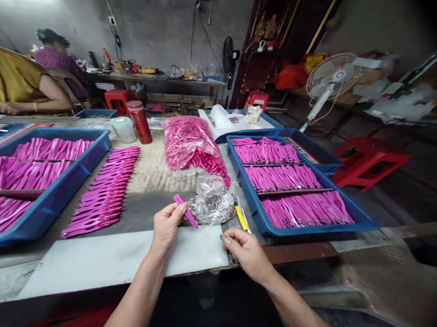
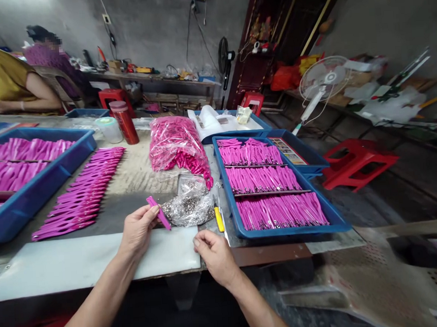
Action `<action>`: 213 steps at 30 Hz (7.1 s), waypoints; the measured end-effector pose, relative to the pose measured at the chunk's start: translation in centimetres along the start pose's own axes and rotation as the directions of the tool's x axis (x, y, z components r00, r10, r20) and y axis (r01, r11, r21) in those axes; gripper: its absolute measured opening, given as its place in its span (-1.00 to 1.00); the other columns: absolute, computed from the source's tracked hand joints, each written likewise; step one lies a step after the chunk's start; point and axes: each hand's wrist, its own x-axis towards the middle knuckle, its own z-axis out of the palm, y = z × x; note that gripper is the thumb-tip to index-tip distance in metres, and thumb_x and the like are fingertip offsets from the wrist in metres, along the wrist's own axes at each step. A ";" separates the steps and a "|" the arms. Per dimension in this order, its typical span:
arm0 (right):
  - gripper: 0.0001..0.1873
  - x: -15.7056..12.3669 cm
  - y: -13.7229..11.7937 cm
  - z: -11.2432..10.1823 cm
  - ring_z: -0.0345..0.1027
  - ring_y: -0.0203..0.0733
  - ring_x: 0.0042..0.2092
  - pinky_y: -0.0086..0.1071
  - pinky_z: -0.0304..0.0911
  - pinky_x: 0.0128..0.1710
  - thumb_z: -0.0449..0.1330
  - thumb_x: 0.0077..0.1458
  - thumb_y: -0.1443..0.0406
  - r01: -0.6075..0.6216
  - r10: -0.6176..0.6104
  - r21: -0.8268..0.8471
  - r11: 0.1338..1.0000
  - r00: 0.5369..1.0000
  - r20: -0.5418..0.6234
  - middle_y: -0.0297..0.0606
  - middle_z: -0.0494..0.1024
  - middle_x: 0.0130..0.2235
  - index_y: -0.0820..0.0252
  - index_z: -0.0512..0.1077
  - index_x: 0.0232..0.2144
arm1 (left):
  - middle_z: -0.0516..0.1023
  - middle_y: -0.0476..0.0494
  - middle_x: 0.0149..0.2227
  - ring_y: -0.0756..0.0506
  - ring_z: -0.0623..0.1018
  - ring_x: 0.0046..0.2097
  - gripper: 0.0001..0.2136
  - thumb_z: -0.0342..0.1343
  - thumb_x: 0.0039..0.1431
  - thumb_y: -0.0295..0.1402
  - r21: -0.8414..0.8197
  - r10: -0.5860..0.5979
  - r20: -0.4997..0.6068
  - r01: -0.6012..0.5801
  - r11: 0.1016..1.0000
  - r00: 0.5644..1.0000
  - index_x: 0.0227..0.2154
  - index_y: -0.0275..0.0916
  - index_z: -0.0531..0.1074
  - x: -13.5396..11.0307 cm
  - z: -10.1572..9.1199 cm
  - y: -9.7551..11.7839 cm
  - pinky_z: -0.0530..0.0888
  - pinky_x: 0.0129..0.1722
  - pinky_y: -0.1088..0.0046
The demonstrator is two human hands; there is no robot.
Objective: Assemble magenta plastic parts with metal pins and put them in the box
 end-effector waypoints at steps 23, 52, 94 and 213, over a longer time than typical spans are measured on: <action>-0.75 0.1 0.5 0.1 -0.03 -0.41 -0.57 -0.51 -0.06 -0.61 0.02 0.03 0.18 -0.003 0.003 -0.025 1.000 1.000 0.007 -0.40 0.23 -0.58 0.24 0.27 -0.55 | 0.31 -0.01 -0.60 0.03 0.31 -0.49 -0.74 -0.05 0.09 -0.37 0.498 0.406 0.397 -0.565 0.658 0.823 -0.67 -0.24 0.35 -1.0 0.8 1.1 0.23 -0.45 0.53; -0.70 -0.4 -1.3 -0.7 0.01 -0.39 -0.56 -0.50 -0.02 -0.58 -0.03 0.09 0.12 0.092 -0.090 -0.053 0.994 0.995 0.037 -0.41 0.20 -0.57 0.21 0.26 -0.52 | 0.20 0.03 -0.64 0.05 0.25 -0.53 -0.71 0.02 0.02 -0.29 0.433 0.024 0.511 -0.281 0.856 0.859 -0.73 -0.29 0.32 -3.6 1.2 3.2 0.20 -0.52 0.57; -0.66 1.5 -1.0 1.8 -0.05 -0.37 -0.55 -0.47 -0.06 -0.57 -0.02 0.01 0.11 -0.015 0.014 -0.017 1.000 0.995 -0.098 -0.45 0.09 -0.63 0.19 0.15 -0.65 | 0.33 -0.04 -0.53 -0.01 0.38 -0.55 -0.84 -0.19 0.18 -0.45 0.681 0.412 0.651 -0.730 0.055 0.638 -0.45 -0.24 0.26 -5.5 2.3 -0.7 0.32 -0.58 0.50; -0.73 0.6 -1.5 -1.5 0.24 -0.39 -0.59 -0.49 0.15 -0.52 0.23 -0.12 0.18 -0.123 0.097 0.346 0.930 0.991 0.094 -0.42 0.42 -0.64 0.24 0.29 -0.44 | 0.36 -0.05 -0.50 0.02 0.42 -0.49 -0.82 -0.20 0.20 -0.40 0.710 0.434 0.612 -0.701 0.069 0.662 -0.31 -0.27 0.30 -6.6 1.0 0.4 0.39 -0.51 0.55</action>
